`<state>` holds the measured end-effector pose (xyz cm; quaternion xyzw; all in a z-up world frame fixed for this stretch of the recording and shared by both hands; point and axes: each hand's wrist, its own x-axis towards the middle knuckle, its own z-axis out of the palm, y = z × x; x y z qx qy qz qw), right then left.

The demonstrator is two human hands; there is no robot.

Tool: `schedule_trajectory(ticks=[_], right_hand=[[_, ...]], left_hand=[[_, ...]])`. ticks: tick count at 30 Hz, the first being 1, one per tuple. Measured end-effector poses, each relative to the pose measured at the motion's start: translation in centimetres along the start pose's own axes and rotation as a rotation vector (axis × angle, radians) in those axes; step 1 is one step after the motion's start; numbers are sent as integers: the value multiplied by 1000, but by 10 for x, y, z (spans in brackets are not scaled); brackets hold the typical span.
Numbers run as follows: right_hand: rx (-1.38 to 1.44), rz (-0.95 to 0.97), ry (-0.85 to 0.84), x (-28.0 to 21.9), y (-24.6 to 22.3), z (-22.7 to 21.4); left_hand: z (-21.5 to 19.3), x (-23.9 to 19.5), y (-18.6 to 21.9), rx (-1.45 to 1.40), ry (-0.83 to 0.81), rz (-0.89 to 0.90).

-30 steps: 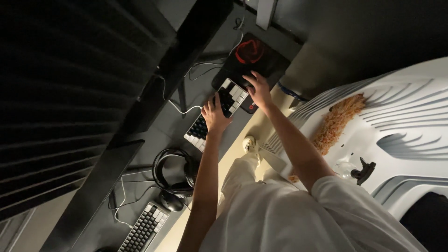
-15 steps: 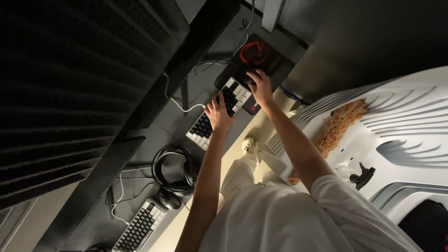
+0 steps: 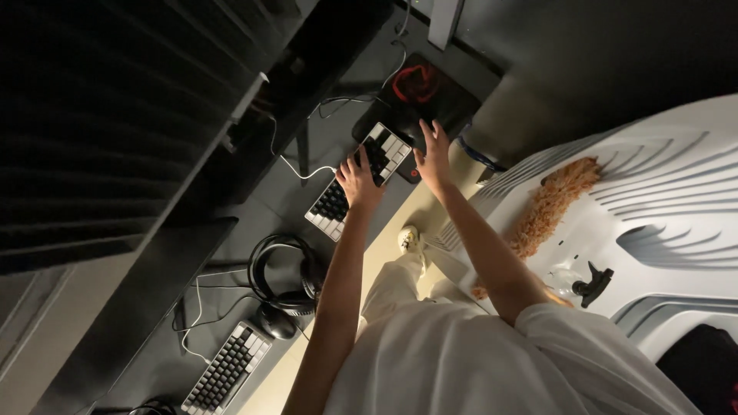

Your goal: The person organizes multiple computer desks by moving a mouse pad, headphones, keyboard, and mouse from one station to another. They repeatedly pick up these items, walk to a different desk, and place them in a new arrangement.

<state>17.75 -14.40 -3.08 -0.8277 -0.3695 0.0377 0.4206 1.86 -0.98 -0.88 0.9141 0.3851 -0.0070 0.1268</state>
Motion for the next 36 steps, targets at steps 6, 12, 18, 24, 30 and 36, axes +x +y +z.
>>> schedule_trajectory(ticks=[6, 12, 18, 24, 30, 36], right_hand=[[-23, 34, -14, -49, -9, -27], [34, -15, -50, -96, -48, -107], [68, 21, 15, -153, -77, -231], [27, 172, 279, -246, -81, -367], [-155, 352, 572, -368, -51, -468], [-101, 888, 640, -528, 72, -469]], left_hand=[[-18, -17, 19, -12, 31, 20], [8, -75, 69, -235, 223, 280], [-29, -153, 183, -489, 141, 476], [-87, -248, 314, -773, 68, 830], [-74, -355, 425, -926, -263, 1082], [128, -432, 503, -892, -997, 1021]])
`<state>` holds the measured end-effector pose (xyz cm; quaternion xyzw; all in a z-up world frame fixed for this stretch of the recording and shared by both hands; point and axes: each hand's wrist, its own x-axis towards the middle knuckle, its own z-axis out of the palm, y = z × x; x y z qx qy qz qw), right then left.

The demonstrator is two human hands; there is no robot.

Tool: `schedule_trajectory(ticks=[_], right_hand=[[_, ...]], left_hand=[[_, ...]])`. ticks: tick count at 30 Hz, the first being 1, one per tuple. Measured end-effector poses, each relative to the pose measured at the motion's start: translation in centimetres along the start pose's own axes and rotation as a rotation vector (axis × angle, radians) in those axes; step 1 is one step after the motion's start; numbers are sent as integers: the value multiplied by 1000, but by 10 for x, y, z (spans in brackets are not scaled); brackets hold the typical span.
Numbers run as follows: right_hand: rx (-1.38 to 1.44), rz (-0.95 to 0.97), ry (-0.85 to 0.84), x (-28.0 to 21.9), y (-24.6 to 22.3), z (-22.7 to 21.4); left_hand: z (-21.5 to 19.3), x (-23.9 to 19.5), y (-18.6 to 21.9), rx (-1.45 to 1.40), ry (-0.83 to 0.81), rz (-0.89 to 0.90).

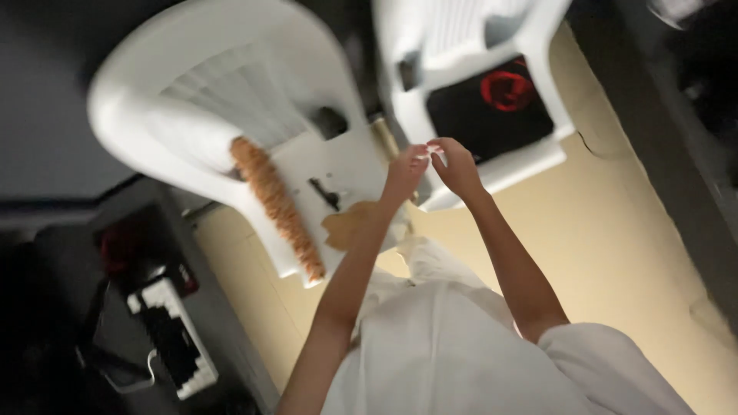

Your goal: The person organizes multiple computer desks by moving a mouse pad, headphones, keyboard, and mouse from one station to another. They repeatedly pick up these items, walk to a different desk, and place them in a new arrangement.

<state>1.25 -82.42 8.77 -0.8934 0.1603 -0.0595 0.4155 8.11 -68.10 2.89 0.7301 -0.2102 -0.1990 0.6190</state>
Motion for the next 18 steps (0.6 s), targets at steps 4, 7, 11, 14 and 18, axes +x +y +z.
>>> schedule_trajectory(ticks=[4, 7, 11, 14, 18], right_hand=[[-157, 53, 95, -9, 119, 30], [-319, -16, 104, -21, 144, 39], [-378, -22, 175, -24, 160, 49], [-227, 9, 264, -21, 162, 40], [-69, -14, 261, -17, 164, 26]], left_hand=[[65, 38, -105, 130, -152, -82], [90, 47, -136, 326, -232, -26], [106, 54, -145, 341, -305, -205], [116, 52, -172, 40, -214, -384], [118, 52, -171, -300, 2, -499]])
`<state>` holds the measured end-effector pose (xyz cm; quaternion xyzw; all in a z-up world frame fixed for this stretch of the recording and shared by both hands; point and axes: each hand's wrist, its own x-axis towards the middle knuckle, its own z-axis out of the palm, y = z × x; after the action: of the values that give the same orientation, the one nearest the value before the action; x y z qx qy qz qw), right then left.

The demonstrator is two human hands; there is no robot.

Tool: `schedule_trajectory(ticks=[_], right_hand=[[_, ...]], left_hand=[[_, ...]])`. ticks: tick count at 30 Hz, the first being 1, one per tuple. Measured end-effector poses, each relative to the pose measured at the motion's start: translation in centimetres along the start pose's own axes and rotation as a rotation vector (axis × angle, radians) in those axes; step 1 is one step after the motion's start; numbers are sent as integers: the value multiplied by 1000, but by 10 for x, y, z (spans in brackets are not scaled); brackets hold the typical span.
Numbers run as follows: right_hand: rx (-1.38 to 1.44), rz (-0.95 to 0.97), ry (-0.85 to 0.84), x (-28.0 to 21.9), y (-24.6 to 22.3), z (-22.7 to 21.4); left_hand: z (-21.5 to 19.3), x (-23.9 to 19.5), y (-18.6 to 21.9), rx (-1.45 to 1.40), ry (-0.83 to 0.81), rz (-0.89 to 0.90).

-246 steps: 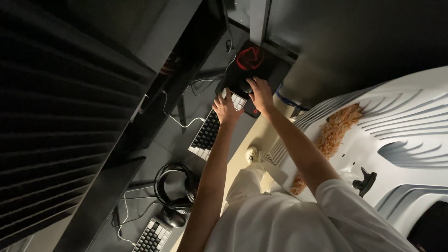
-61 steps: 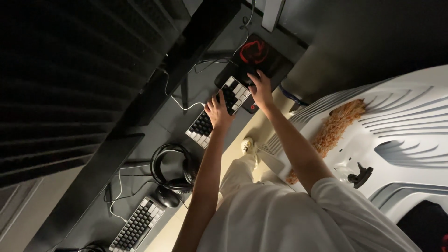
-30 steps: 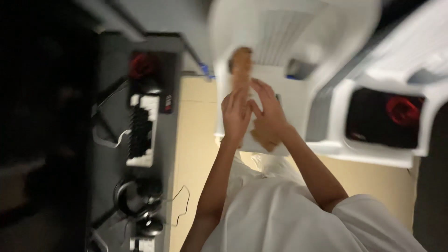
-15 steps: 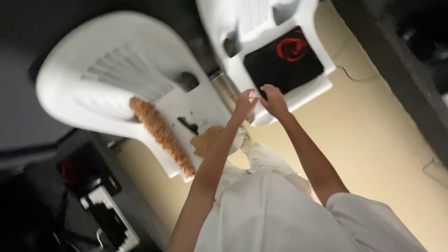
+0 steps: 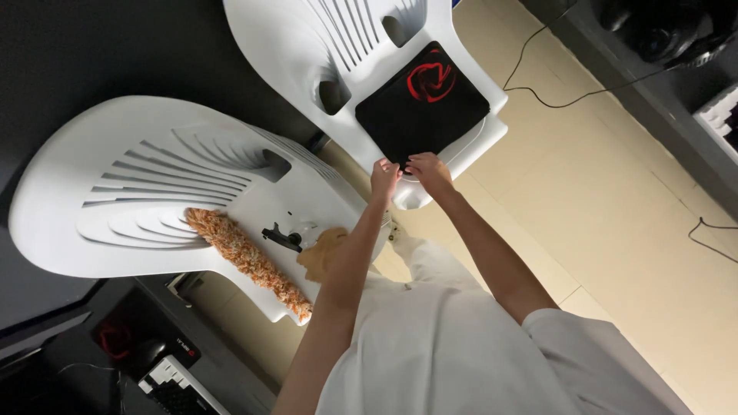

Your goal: The person organizes multiple computer desks by moving a mouse pad, headphones, keyboard, and mouse from one station to another. They repeatedly pick up these items, walk to a different desk, and place them in a new arrangement.

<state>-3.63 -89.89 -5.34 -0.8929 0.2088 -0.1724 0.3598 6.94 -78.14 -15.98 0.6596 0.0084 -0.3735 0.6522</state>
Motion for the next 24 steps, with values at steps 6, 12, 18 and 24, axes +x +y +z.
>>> schedule_trajectory(ticks=[6, 12, 18, 24], right_hand=[[112, -28, 13, 6, -62, -36], [389, -102, -50, 2, -130, -67], [756, 407, -241, 22, -64, -38], [994, 537, -992, 17, -218, -26]], left_hand=[[5, -14, 41, -124, 22, -107], [-28, -39, 74, 15, 66, 173], [-68, -212, 226, 305, 104, 313], [-145, -344, 239, -74, 206, 449]])
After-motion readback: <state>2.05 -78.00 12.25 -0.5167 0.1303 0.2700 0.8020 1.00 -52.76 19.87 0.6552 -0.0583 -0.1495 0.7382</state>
